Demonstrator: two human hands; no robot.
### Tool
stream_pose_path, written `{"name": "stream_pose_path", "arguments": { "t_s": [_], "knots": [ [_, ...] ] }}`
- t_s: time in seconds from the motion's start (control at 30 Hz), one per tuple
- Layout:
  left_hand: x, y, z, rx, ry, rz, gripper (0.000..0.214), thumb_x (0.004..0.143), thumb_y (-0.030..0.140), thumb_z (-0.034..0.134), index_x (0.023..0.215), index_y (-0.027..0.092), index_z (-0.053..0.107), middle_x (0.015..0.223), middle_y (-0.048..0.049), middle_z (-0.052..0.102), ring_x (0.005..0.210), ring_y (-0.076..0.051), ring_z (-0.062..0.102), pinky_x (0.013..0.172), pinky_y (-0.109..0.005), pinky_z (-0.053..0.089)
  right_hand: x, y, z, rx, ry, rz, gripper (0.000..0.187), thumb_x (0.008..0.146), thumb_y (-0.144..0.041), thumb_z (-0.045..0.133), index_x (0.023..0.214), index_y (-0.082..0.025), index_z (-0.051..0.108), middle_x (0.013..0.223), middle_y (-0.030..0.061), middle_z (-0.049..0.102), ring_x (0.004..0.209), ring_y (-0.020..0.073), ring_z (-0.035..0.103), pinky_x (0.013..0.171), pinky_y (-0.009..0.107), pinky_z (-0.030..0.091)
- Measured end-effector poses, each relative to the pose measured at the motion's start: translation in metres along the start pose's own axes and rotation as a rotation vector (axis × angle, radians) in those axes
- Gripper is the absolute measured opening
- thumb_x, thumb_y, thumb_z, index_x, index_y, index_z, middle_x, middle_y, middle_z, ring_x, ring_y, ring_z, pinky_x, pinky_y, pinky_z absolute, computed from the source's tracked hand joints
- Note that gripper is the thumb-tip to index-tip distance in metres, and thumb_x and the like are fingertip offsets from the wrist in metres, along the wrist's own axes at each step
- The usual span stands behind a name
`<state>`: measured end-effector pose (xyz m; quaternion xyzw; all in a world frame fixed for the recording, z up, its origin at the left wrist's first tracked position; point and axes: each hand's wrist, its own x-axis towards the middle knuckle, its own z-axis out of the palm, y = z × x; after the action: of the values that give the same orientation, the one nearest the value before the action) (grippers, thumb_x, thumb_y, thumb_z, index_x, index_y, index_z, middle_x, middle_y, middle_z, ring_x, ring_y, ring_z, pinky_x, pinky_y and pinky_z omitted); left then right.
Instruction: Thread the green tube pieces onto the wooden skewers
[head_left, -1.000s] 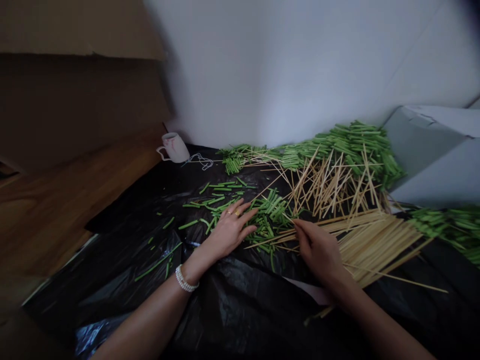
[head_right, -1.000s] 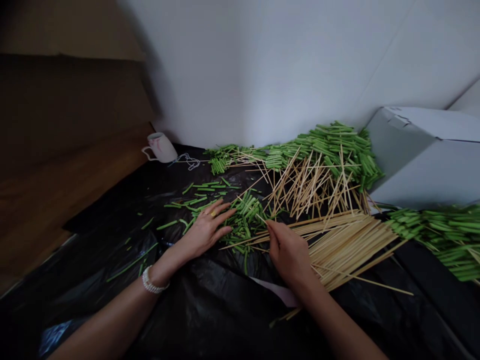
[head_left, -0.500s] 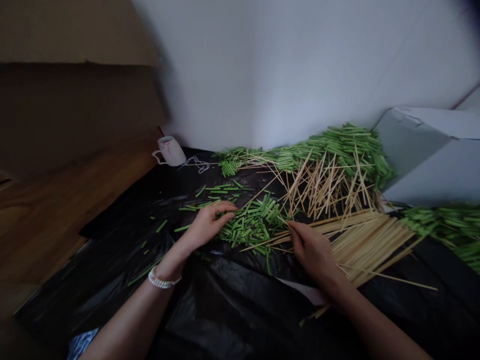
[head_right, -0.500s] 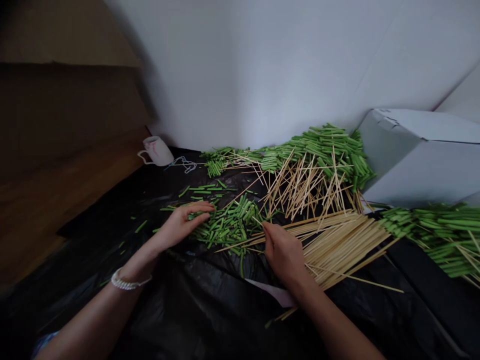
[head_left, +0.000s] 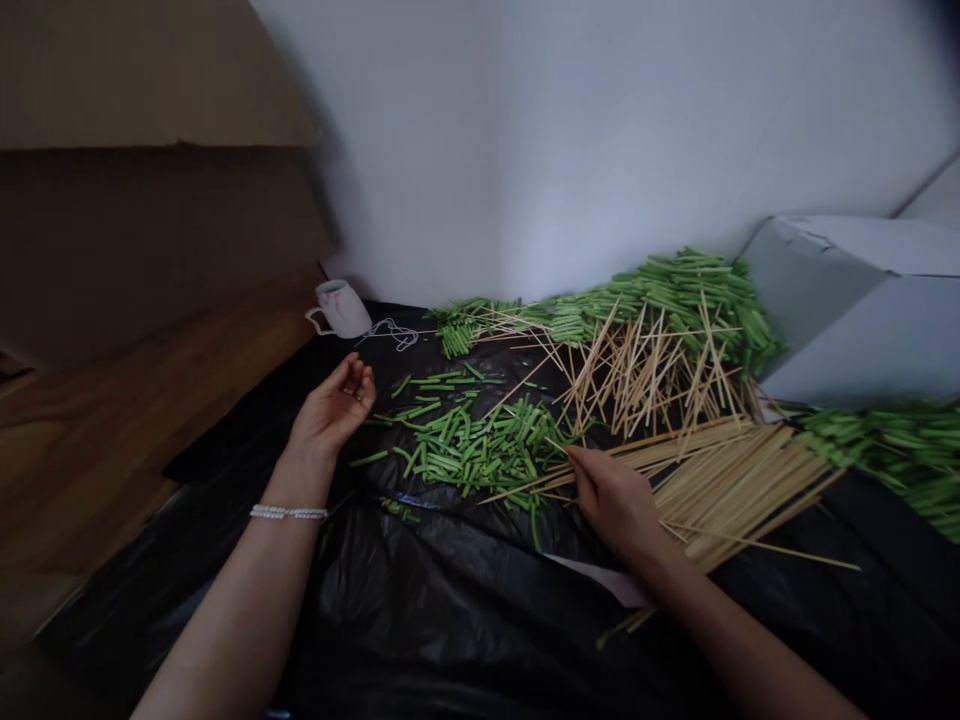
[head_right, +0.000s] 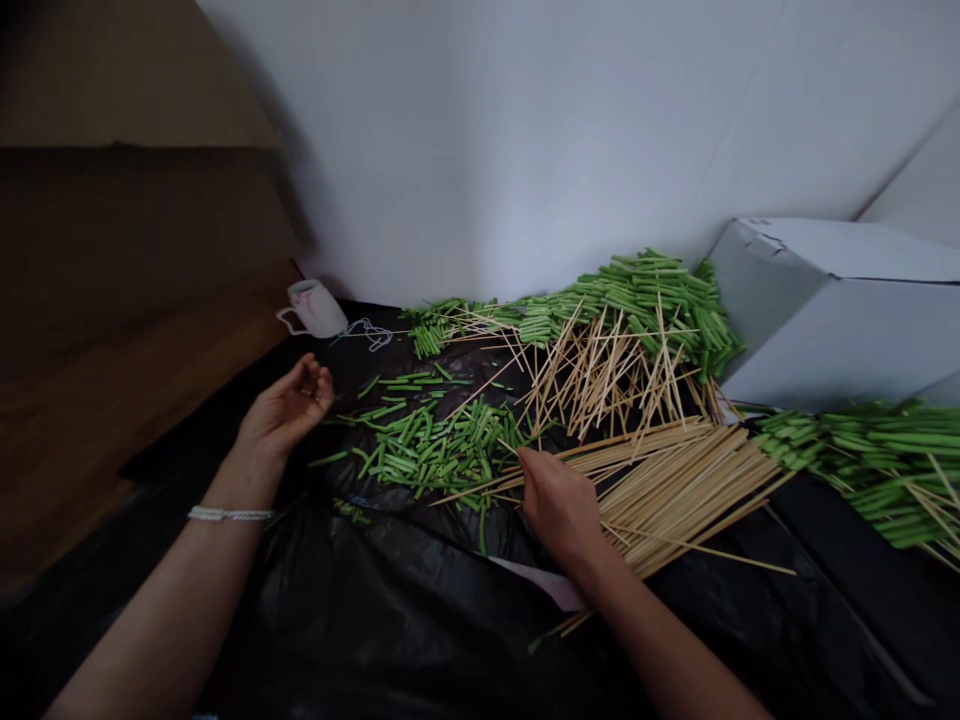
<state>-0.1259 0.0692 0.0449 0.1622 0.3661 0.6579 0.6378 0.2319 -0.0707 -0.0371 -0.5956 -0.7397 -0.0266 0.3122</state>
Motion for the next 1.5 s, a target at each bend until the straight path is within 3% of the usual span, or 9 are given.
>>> {"name": "stream_pose_path", "arguments": {
  "t_s": [0.2,0.37,0.53,0.67,0.83,1.0,1.13,1.3,1.5],
  "knots": [
    [0.001,0.010,-0.005,0.124,-0.019,0.072,0.015,0.086,0.008,0.056,0.086,0.015,0.070,0.067,-0.0008,0.068,0.062,-0.008,0.064,0.053,-0.014,0.051,0.002,-0.001,-0.001,0.067,0.069,-0.029,0.023,0.092,-0.020,0.047,0.105,-0.017,0.066,0.095,0.0059,0.073,0.081,0.0169,0.069,0.073,0.026,0.050],
    [-0.010,-0.050,0.034,0.828,-0.288,0.200,0.017,0.071,0.025,0.077,0.084,0.015,0.075,0.077,-0.0041,0.072,0.062,-0.010,0.060,0.056,-0.018,0.047,0.008,0.000,-0.010,0.149,0.232,-0.060,0.022,0.093,-0.020,0.049,0.108,-0.016,0.064,0.095,0.0058,0.073,0.082,0.0149,0.069,0.073,0.025,0.050],
    [-0.029,-0.120,0.069,1.536,-0.669,0.511,0.012,0.079,0.027,0.068,0.082,0.019,0.076,0.085,-0.0060,0.073,0.080,-0.020,0.063,0.077,-0.031,0.046,0.009,0.001,-0.017,0.090,0.265,-0.083,0.022,0.092,-0.019,0.051,0.109,-0.016,0.065,0.096,0.0061,0.073,0.081,0.0148,0.069,0.071,0.024,0.050],
    [-0.036,-0.140,0.074,1.967,-0.695,0.762,0.013,0.083,0.024,0.063,0.080,0.019,0.075,0.081,-0.0073,0.068,0.085,-0.023,0.059,0.080,-0.034,0.044,0.008,-0.001,-0.018,0.052,0.233,-0.096,0.023,0.093,-0.019,0.051,0.110,-0.015,0.064,0.094,0.0057,0.073,0.079,0.0146,0.068,0.070,0.024,0.049],
    [-0.037,-0.146,0.075,2.184,-0.676,0.849,0.011,0.082,0.025,0.065,0.079,0.017,0.072,0.087,-0.0090,0.067,0.092,-0.025,0.057,0.082,-0.035,0.043,0.008,-0.002,-0.018,0.044,0.209,-0.102,0.023,0.093,-0.019,0.049,0.109,-0.015,0.065,0.088,0.0042,0.072,0.076,0.0141,0.067,0.068,0.024,0.047],
    [-0.041,-0.147,0.082,2.137,-0.767,0.874,0.015,0.086,0.019,0.057,0.081,0.014,0.070,0.095,-0.0135,0.068,0.099,-0.028,0.056,0.082,-0.039,0.042,0.007,-0.002,-0.018,0.051,0.214,-0.108,0.023,0.094,-0.020,0.049,0.110,-0.016,0.064,0.087,0.0041,0.072,0.075,0.0138,0.067,0.067,0.024,0.047],
    [-0.043,-0.128,0.080,1.824,-0.703,0.791,0.010,0.082,0.017,0.062,0.085,0.018,0.071,0.087,-0.0097,0.070,0.091,-0.026,0.059,0.083,-0.037,0.042,0.006,-0.003,-0.019,0.087,0.227,-0.098,0.024,0.093,-0.020,0.049,0.112,-0.017,0.064,0.090,0.0049,0.072,0.077,0.0139,0.067,0.070,0.024,0.049],
    [-0.050,-0.107,0.064,1.198,-0.470,0.443,0.022,0.077,0.030,0.070,0.095,0.019,0.074,0.089,-0.0058,0.074,0.080,-0.020,0.064,0.077,-0.032,0.046,0.004,-0.009,-0.019,0.076,0.241,-0.114,0.024,0.093,-0.019,0.049,0.112,-0.018,0.064,0.087,0.0047,0.072,0.074,0.0135,0.067,0.072,0.024,0.049],
    [-0.056,-0.120,0.044,0.700,-0.390,0.029,0.030,0.062,0.033,0.083,0.087,0.018,0.075,0.079,-0.0028,0.073,0.072,-0.015,0.064,0.071,-0.027,0.048,0.002,-0.012,-0.017,0.059,0.213,-0.179,0.025,0.091,-0.014,0.050,0.111,-0.015,0.065,0.083,0.0046,0.072,0.073,0.0129,0.066,0.071,0.022,0.049]
  ]
}}
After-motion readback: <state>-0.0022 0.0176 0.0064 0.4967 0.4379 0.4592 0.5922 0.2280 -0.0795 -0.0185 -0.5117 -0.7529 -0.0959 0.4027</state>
